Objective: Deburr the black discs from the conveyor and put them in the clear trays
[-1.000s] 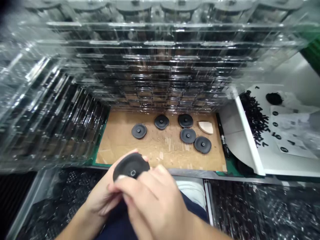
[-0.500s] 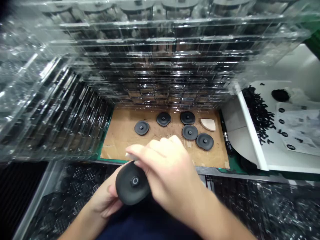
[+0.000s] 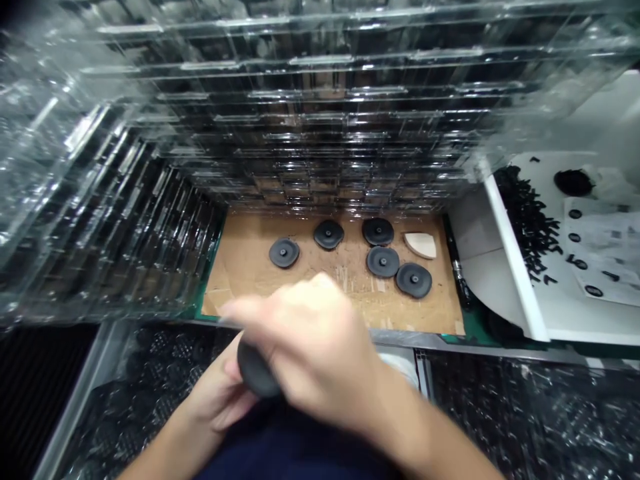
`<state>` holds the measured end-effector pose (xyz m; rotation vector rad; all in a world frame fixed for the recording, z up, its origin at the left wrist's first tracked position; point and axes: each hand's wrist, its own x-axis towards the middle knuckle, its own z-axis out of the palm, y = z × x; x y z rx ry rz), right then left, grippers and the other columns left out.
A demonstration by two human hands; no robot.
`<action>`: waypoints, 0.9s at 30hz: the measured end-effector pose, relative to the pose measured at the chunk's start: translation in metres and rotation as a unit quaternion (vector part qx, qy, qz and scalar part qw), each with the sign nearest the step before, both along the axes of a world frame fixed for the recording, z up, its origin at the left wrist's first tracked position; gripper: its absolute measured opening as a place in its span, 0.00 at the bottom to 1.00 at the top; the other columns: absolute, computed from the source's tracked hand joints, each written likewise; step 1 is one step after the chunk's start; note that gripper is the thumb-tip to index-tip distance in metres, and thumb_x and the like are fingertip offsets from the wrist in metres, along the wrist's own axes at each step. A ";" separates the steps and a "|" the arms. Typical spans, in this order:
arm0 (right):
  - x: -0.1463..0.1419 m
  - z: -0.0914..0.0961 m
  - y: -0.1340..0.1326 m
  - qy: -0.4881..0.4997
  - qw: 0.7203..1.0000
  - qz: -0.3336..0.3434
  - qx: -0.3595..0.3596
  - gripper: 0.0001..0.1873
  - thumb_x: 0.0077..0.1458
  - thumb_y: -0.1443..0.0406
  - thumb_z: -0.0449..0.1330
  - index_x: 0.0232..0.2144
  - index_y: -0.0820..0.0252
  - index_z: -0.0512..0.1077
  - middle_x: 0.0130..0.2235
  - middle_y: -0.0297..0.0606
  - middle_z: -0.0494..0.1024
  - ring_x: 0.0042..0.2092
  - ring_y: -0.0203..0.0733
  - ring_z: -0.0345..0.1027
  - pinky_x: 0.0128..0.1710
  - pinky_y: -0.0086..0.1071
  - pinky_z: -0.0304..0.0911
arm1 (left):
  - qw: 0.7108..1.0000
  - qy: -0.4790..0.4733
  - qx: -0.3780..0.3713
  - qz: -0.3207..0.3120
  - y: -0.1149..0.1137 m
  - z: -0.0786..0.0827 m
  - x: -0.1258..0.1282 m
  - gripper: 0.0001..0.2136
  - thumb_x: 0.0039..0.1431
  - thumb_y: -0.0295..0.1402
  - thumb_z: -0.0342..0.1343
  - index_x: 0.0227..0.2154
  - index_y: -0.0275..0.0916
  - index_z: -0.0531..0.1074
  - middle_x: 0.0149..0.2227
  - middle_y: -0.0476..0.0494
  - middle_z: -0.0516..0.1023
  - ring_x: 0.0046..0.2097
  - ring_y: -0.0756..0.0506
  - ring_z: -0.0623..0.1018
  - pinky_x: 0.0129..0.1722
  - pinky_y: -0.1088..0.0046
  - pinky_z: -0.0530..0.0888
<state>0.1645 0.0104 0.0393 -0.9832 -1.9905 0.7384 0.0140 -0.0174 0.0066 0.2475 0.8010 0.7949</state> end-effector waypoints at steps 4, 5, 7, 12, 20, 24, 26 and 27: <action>0.013 -0.054 0.003 -0.007 0.972 -0.172 -0.158 0.11 0.60 0.65 0.57 0.44 0.58 0.75 0.41 0.38 0.80 0.37 0.37 0.73 0.34 0.30 0.65 | 0.998 -0.042 -0.022 0.029 0.001 -0.006 -0.007 0.27 0.41 0.38 0.70 0.48 0.42 0.74 0.44 0.44 0.80 0.43 0.43 0.80 0.43 0.73 0.75; 0.015 -0.069 -0.002 -0.017 0.969 -0.169 -0.180 0.12 0.60 0.65 0.57 0.43 0.59 0.76 0.39 0.38 0.81 0.36 0.38 0.74 0.33 0.31 0.66 | 0.998 -0.038 -0.029 0.037 0.001 -0.006 -0.009 0.27 0.42 0.37 0.70 0.49 0.43 0.73 0.44 0.43 0.80 0.43 0.43 0.80 0.44 0.72 0.74; 0.016 -0.096 -0.014 -0.035 0.970 -0.142 -0.192 0.11 0.59 0.64 0.57 0.39 0.59 0.78 0.35 0.38 0.82 0.34 0.40 0.75 0.32 0.32 0.67 | 0.998 -0.024 -0.039 0.049 0.002 -0.007 -0.010 0.27 0.41 0.38 0.70 0.48 0.43 0.74 0.44 0.43 0.80 0.44 0.43 0.79 0.44 0.72 0.74; 0.019 -0.095 -0.027 -0.034 0.967 -0.150 -0.203 0.12 0.59 0.62 0.55 0.39 0.59 0.78 0.36 0.39 0.82 0.35 0.41 0.76 0.33 0.32 0.70 | 0.997 -0.027 -0.045 0.049 0.007 -0.008 -0.007 0.26 0.37 0.39 0.72 0.43 0.44 0.77 0.44 0.45 0.80 0.44 0.44 0.79 0.44 0.71 0.74; -0.009 0.002 -0.016 0.008 0.996 -0.080 -0.029 0.13 0.60 0.71 0.53 0.45 0.63 0.72 0.39 0.40 0.81 0.38 0.41 0.74 0.40 0.35 0.69 | 0.999 0.010 -0.015 0.037 0.008 -0.009 -0.006 0.23 0.42 0.30 0.69 0.46 0.41 0.75 0.44 0.43 0.80 0.46 0.44 0.78 0.48 0.72 0.73; -0.015 0.001 -0.014 -0.017 0.995 -0.011 -0.095 0.10 0.59 0.72 0.54 0.40 0.62 0.74 0.38 0.35 0.80 0.36 0.37 0.73 0.36 0.31 0.66 | 0.998 0.034 0.000 0.060 0.009 -0.006 -0.005 0.23 0.40 0.27 0.69 0.44 0.42 0.76 0.42 0.46 0.81 0.43 0.46 0.79 0.43 0.76 0.75; -0.016 0.001 -0.012 -0.030 0.997 -0.065 -0.042 0.11 0.60 0.72 0.52 0.41 0.66 0.73 0.39 0.39 0.80 0.37 0.39 0.72 0.36 0.34 0.65 | 0.999 0.031 -0.005 0.035 0.010 -0.004 0.000 0.19 0.41 0.30 0.70 0.40 0.40 0.77 0.38 0.45 0.81 0.43 0.45 0.79 0.43 0.75 0.75; -0.017 0.001 -0.011 -0.031 0.996 -0.088 -0.013 0.12 0.60 0.72 0.51 0.42 0.68 0.72 0.39 0.42 0.80 0.37 0.41 0.72 0.36 0.35 0.64 | 0.999 0.029 -0.004 0.019 0.010 -0.002 0.002 0.19 0.40 0.32 0.70 0.39 0.39 0.77 0.38 0.45 0.81 0.43 0.44 0.79 0.45 0.73 0.75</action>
